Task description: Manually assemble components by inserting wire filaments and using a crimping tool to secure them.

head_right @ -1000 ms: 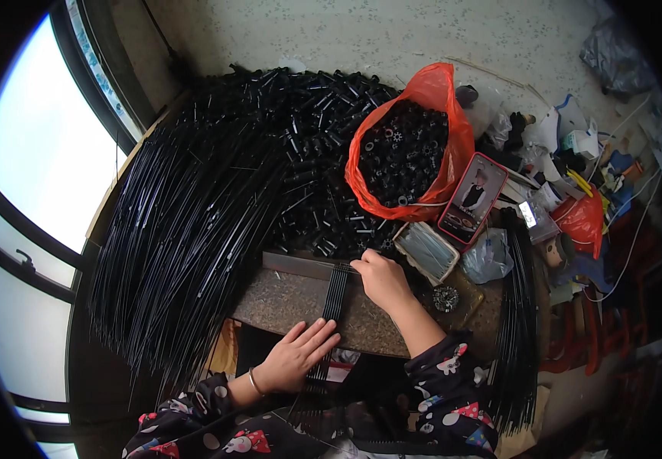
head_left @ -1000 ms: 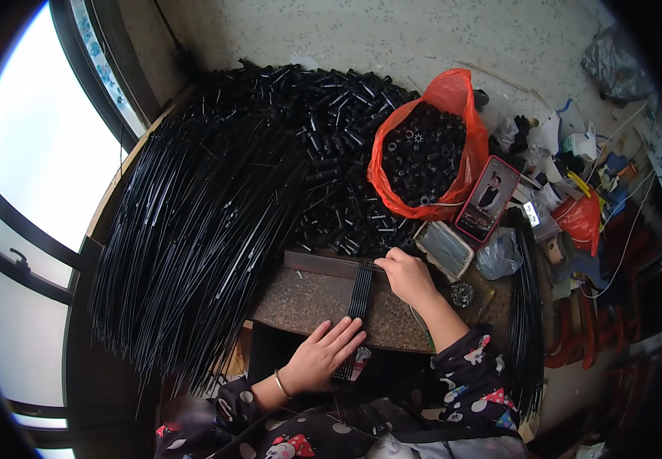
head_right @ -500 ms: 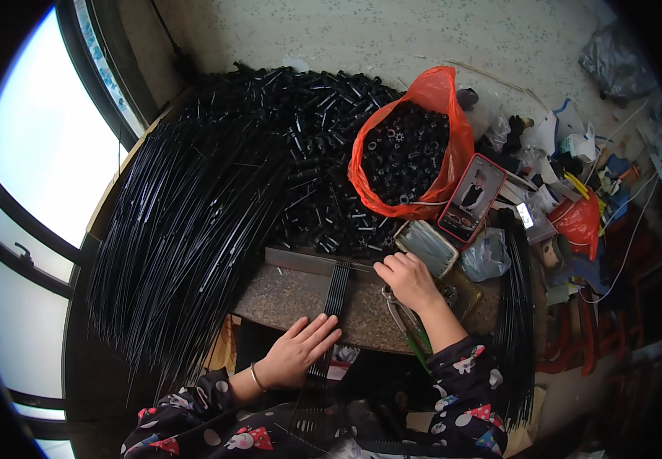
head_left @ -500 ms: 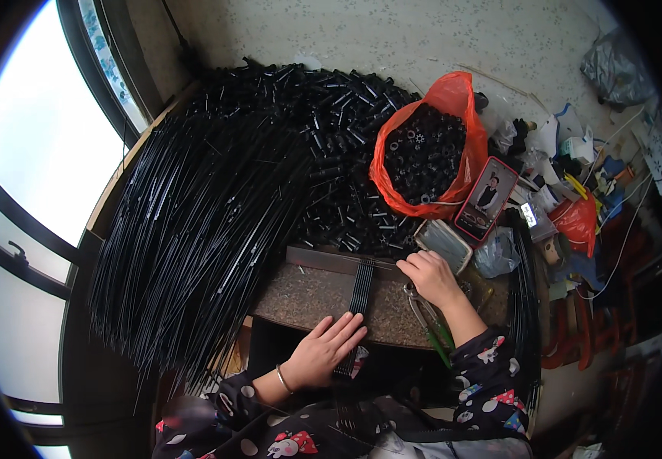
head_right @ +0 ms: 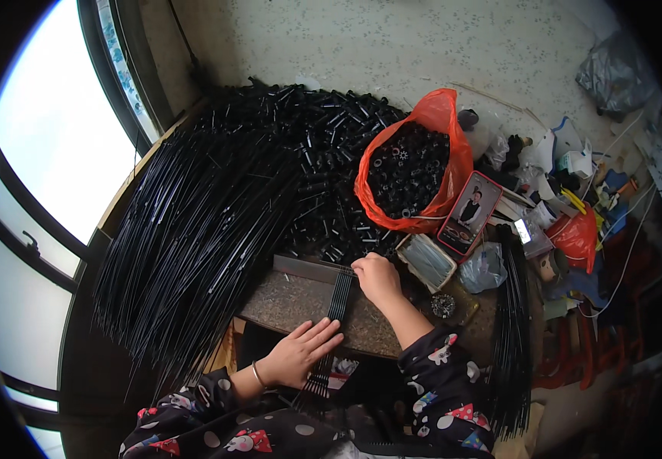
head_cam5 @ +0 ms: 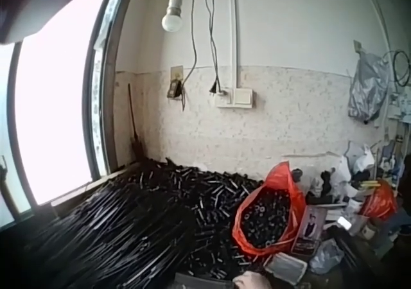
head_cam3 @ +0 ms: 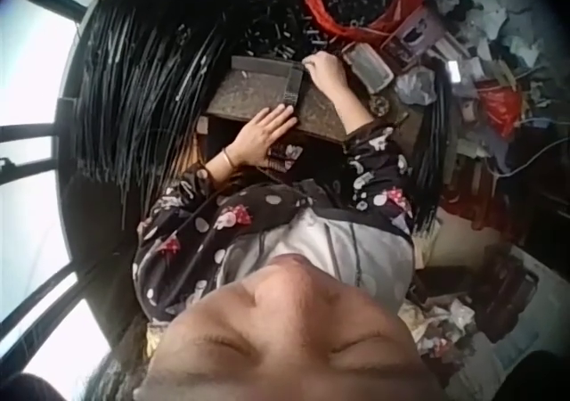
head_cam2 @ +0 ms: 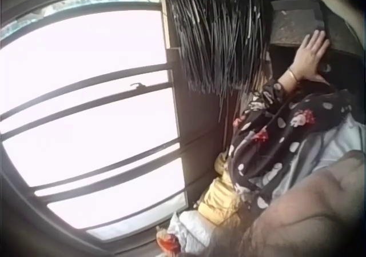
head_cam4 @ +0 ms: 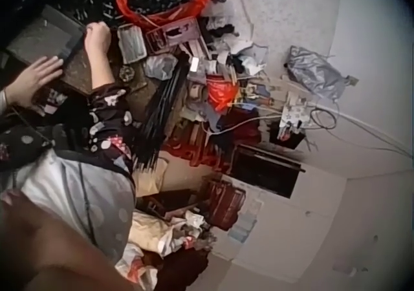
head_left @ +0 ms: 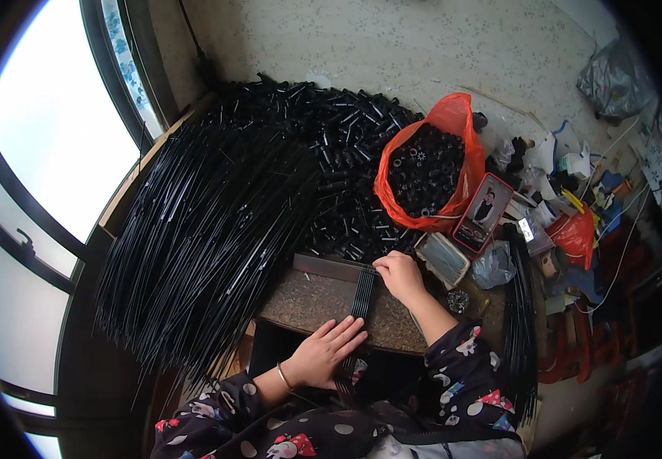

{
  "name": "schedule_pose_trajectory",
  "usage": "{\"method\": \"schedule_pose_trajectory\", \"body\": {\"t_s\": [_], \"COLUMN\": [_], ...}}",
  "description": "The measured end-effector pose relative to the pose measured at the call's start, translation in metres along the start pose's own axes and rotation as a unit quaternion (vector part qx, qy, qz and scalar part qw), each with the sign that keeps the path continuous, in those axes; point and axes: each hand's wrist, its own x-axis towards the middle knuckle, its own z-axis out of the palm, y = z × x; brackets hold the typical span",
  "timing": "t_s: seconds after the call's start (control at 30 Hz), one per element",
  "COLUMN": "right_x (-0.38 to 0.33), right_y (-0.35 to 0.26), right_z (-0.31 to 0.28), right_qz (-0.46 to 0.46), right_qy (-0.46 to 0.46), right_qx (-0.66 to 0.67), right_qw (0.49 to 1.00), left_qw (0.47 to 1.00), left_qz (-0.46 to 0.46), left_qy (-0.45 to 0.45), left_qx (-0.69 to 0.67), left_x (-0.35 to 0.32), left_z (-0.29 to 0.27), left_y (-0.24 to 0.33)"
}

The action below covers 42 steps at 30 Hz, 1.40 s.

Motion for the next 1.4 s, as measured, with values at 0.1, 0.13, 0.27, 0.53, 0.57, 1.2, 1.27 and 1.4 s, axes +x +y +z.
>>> {"method": "schedule_pose_trajectory", "body": {"t_s": [0.1, 0.13, 0.27, 0.53, 0.57, 1.2, 1.27, 1.4], "right_x": [-0.011, -0.019, -0.093, -0.183, -0.187, -0.198, -0.188, -0.176], "right_y": [-0.014, -0.022, -0.081, -0.155, -0.159, -0.16, -0.178, -0.138], "right_z": [-0.023, -0.034, -0.066, -0.089, -0.106, -0.189, -0.171, -0.08], "right_qz": [-0.088, -0.127, -0.199, -0.174, -0.209, -0.362, -0.255, -0.006], "right_qy": [-0.021, -0.092, -0.359, 0.041, 0.071, 0.016, 0.212, -0.122], "right_qx": [-0.008, 0.056, 0.567, 0.461, 0.477, 0.673, 0.652, 0.475], "right_qw": [0.996, 0.986, 0.714, 0.869, 0.851, 0.644, 0.682, 0.872], "left_qw": [1.0, 0.999, 0.998, 0.994, 0.994, 0.942, 0.941, 0.72], "left_qz": [-0.004, -0.005, 0.032, 0.015, -0.005, 0.088, 0.096, -0.065], "left_qy": [0.025, 0.031, 0.051, 0.081, 0.088, 0.035, 0.113, 0.399], "left_qx": [0.004, 0.009, 0.002, 0.073, 0.066, -0.322, -0.303, -0.565], "left_x": [-0.004, -0.005, -0.001, -0.007, -0.005, -0.001, 0.006, 0.02], "left_z": [0.007, 0.006, 0.011, -0.004, -0.015, -0.06, -0.063, -0.075], "left_y": [-0.003, -0.003, -0.008, 0.02, 0.032, 0.064, 0.06, 0.06]}}
